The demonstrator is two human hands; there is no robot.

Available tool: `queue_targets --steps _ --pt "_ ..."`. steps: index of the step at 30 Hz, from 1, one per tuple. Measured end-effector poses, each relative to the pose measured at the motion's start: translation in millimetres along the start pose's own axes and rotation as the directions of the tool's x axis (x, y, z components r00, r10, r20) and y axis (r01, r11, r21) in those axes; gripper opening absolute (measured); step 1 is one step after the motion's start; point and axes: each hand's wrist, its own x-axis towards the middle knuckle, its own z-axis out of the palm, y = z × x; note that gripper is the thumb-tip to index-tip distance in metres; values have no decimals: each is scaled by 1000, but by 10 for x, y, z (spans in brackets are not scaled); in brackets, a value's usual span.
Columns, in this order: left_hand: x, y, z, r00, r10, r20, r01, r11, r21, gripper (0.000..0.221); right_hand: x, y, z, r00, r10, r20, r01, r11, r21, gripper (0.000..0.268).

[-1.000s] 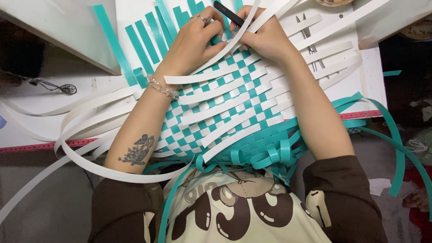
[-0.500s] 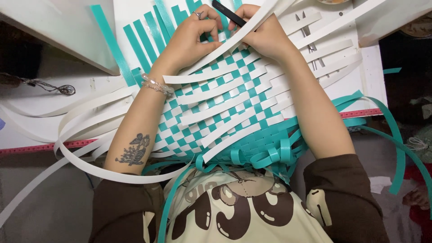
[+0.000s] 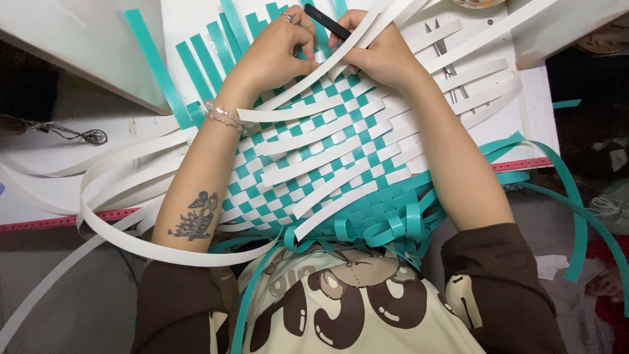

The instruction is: Weaving teal and white plastic strips together on a white table to create a patterned mat.

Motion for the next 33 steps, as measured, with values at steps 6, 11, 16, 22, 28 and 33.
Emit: queue_targets --steps 6,11,16,22,28,33 --pt "93 -27 -29 996 -24 84 15 994 107 16 21 -7 22 1000 29 -5 -28 999 42 10" --pt "320 44 -119 969 -108 222 65 979 192 8 60 131 57 996 -12 -87 23 992 123 9" --pt "423 114 -129 940 -258 225 204 951 234 11 61 147 56 998 24 -63 -2 946 324 15" --pt "208 503 -156 978 -182 102 163 971 173 23 34 -53 72 998 40 -55 -23 957 290 13" --pt "-174 555 -1 950 -171 -263 214 966 144 55 71 186 61 997 37 -68 -17 964 265 13" --pt "-281 433 56 950 -47 -308 91 988 127 26 79 169 66 997 22 -73 -1 961 278 13"
